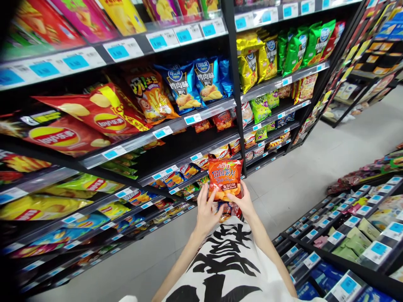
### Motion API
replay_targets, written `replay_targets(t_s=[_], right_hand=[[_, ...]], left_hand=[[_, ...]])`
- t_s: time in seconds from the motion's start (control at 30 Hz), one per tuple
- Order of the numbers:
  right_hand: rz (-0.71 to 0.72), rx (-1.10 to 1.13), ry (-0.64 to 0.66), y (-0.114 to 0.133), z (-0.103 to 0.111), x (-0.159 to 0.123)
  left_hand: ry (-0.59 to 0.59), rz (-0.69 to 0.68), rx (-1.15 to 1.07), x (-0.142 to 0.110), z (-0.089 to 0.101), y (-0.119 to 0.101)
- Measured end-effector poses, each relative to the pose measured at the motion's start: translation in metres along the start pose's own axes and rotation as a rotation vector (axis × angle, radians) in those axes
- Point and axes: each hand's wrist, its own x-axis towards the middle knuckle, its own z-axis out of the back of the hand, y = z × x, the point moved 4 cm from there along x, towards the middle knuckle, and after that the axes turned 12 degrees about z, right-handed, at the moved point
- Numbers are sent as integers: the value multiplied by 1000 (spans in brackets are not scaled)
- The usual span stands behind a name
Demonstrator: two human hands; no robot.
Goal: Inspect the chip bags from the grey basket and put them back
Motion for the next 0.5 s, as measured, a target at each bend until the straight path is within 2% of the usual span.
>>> replay_targets(t_s=[0.1, 0.23, 0.33, 0.43, 0.5], right_hand=[[-20, 84, 82, -1, -5, -3], [-61, 192, 196, 3, -8, -5], [1, 195, 205, 10, -8, -5], [55, 212, 181, 14, -9, -6], [77, 222, 190, 14, -12, -6]], left_hand=[[25, -87, 96, 2, -6, -1], [-92, -153, 228, 7, -4, 3], [-147, -164, 222, 10, -1, 6], [-217, -59, 32, 8, 2, 14], [-218, 152, -192, 3, 1, 25]])
